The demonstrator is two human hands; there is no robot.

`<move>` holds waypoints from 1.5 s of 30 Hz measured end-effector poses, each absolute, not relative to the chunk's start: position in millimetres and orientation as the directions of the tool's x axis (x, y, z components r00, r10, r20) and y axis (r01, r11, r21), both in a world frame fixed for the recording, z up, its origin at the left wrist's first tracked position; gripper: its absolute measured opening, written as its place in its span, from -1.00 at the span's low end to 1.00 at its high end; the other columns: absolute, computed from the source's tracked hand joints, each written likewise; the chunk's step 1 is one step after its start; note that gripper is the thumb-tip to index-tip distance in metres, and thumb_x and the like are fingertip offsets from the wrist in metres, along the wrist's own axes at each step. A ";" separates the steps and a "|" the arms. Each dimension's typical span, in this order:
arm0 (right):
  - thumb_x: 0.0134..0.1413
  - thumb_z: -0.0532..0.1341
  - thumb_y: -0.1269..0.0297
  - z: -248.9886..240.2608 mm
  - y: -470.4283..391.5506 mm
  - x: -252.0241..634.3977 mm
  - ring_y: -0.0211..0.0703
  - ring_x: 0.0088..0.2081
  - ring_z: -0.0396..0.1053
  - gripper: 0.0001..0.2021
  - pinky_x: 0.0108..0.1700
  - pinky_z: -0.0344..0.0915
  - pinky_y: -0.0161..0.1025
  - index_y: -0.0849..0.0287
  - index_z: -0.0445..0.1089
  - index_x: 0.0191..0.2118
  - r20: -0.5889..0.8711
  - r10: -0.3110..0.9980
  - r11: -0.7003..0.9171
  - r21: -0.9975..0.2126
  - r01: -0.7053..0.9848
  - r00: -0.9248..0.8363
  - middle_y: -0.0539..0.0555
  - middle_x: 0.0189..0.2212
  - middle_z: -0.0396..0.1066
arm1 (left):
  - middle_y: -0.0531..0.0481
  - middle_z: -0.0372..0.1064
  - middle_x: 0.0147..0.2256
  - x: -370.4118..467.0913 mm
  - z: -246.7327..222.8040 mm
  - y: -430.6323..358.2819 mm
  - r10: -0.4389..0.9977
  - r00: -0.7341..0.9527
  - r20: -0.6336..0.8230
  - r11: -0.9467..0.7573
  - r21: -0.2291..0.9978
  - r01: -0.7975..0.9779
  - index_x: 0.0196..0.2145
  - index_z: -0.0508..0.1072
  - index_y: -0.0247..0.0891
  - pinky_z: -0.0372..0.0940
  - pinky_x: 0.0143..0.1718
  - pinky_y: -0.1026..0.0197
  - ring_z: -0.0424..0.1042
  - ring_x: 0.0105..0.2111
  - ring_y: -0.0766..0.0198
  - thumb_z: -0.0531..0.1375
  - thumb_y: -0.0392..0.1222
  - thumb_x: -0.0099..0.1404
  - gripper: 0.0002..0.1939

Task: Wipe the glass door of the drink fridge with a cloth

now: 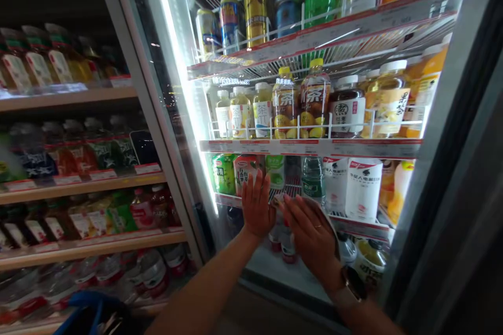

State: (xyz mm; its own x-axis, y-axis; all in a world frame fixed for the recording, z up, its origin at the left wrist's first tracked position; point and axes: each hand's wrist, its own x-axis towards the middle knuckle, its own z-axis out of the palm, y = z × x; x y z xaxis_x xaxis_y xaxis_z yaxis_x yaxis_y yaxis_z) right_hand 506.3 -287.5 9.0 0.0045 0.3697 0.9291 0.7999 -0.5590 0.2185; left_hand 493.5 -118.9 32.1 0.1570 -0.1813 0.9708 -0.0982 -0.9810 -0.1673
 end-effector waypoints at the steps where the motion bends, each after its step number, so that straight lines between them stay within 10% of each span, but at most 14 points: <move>1: 0.17 -0.03 0.63 0.7 -289.1 505.6 -0.14 0.32 0.08 -0.42 0.39 -0.03 -0.10 0.19 0.18 0.29 0.915 0.403 -0.546 0.236 0.804 0.005 0.05 0.23 0.26 | -0.19 -0.12 0.37 493.7 32.2 -118.7 -0.179 0.155 0.972 -0.981 -0.165 -0.101 0.38 -0.10 -0.29 -0.12 0.35 -0.09 -0.22 0.39 0.06 -0.12 -0.13 0.45 -0.41; 10: 0.18 -0.02 0.62 -25.5 -309.5 502.7 -0.17 0.31 0.09 -0.47 0.38 0.01 -0.10 0.15 0.29 0.21 0.833 0.552 -0.466 0.332 0.820 -0.024 0.00 0.24 0.25 | -0.17 -0.14 0.37 492.2 33.3 -119.1 -0.178 0.178 0.968 -0.981 -0.162 -0.102 0.38 -0.13 -0.27 -0.12 0.35 -0.08 -0.23 0.39 0.06 -0.07 -0.19 0.42 -0.38; 21: 0.24 0.04 0.59 65.8 -308.6 509.2 -0.11 0.35 -0.01 -0.51 0.39 -0.10 0.04 0.12 0.27 0.23 0.983 0.182 -0.641 0.117 0.759 0.002 0.10 0.16 0.35 | -0.18 -0.16 0.38 493.1 32.5 -120.5 -0.181 0.160 0.970 -0.982 -0.168 -0.092 0.37 -0.09 -0.32 -0.16 0.36 -0.08 -0.23 0.39 0.05 -0.07 -0.19 0.43 -0.39; 39: 0.13 0.03 0.59 -0.4 -311.4 513.5 -0.07 0.29 0.14 -0.46 0.30 0.18 -0.07 0.21 0.27 0.23 0.706 0.705 -0.484 0.545 0.685 -0.063 0.10 0.26 0.22 | -0.15 0.08 0.30 496.9 34.3 -117.8 -0.157 0.104 0.982 -0.976 -0.138 -0.169 0.36 -0.02 -0.27 -0.16 0.37 -0.01 -0.16 0.38 0.11 -0.02 -0.20 0.41 -0.40; 45: 0.23 0.07 0.52 44.9 -318.9 512.2 -0.13 0.24 0.20 -0.56 0.24 0.25 -0.11 0.19 0.29 0.20 0.634 0.760 -0.418 0.643 0.641 -0.141 0.08 0.22 0.29 | -0.15 0.13 0.28 497.1 35.5 -117.9 -0.170 0.101 0.980 -0.977 -0.154 -0.150 0.36 -0.02 -0.28 -0.15 0.36 0.01 -0.18 0.38 0.11 -0.04 -0.19 0.42 -0.41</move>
